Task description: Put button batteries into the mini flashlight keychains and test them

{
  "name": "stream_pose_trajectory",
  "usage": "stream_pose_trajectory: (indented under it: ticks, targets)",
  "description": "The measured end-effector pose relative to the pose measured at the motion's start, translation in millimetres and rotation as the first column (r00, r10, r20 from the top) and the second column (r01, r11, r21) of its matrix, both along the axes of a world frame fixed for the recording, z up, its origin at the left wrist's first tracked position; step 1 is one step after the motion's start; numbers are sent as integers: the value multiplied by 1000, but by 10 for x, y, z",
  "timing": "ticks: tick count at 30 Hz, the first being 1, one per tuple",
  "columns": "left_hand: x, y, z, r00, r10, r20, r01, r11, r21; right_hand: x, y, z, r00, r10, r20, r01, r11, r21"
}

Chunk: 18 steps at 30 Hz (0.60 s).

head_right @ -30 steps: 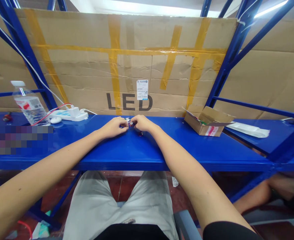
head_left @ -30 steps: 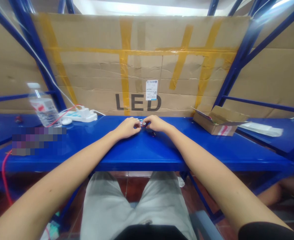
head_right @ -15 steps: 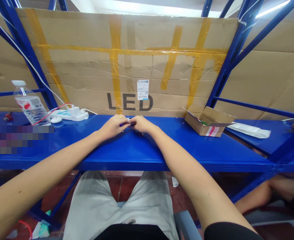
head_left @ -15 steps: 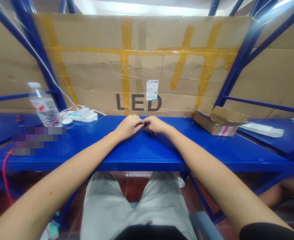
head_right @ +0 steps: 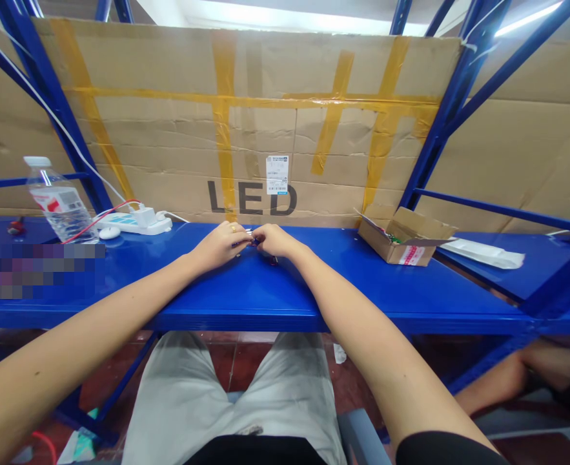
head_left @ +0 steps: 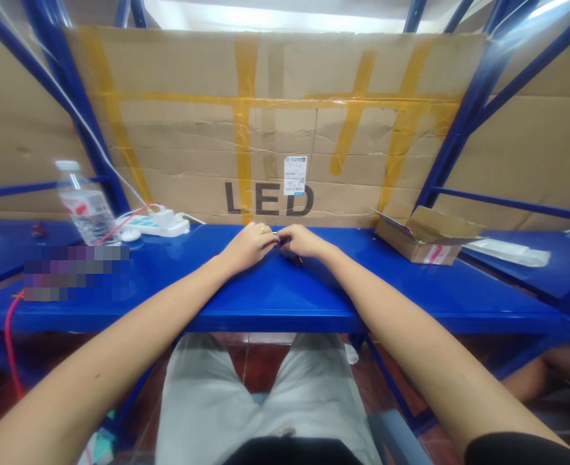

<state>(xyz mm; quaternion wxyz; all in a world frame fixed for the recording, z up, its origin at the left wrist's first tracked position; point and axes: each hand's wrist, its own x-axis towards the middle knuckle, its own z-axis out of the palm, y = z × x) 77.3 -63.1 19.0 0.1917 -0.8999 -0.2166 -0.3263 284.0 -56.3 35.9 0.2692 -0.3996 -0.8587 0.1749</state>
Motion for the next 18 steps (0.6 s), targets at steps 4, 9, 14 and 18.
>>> stream_pose_trajectory:
  ticks: [4,9,14,18]
  targets:
    - [-9,-2,2,1000,9,-17,-9,999,51,-9,6,-9,1000,-7,-14,7,1000,-18]
    - [6,-36,19,1000,28,1,-28,1000,-2,-22,0,-8,998,5,-56,-8,999,-53]
    - [-11,-63,62,985,40,169,-21,993,-115,-12,20,-11,993,3,-114,4,998,56]
    - [-59,-71,92,967,97,236,-52,980,-191,3,46,-16,992,21,-128,-3,990,139]
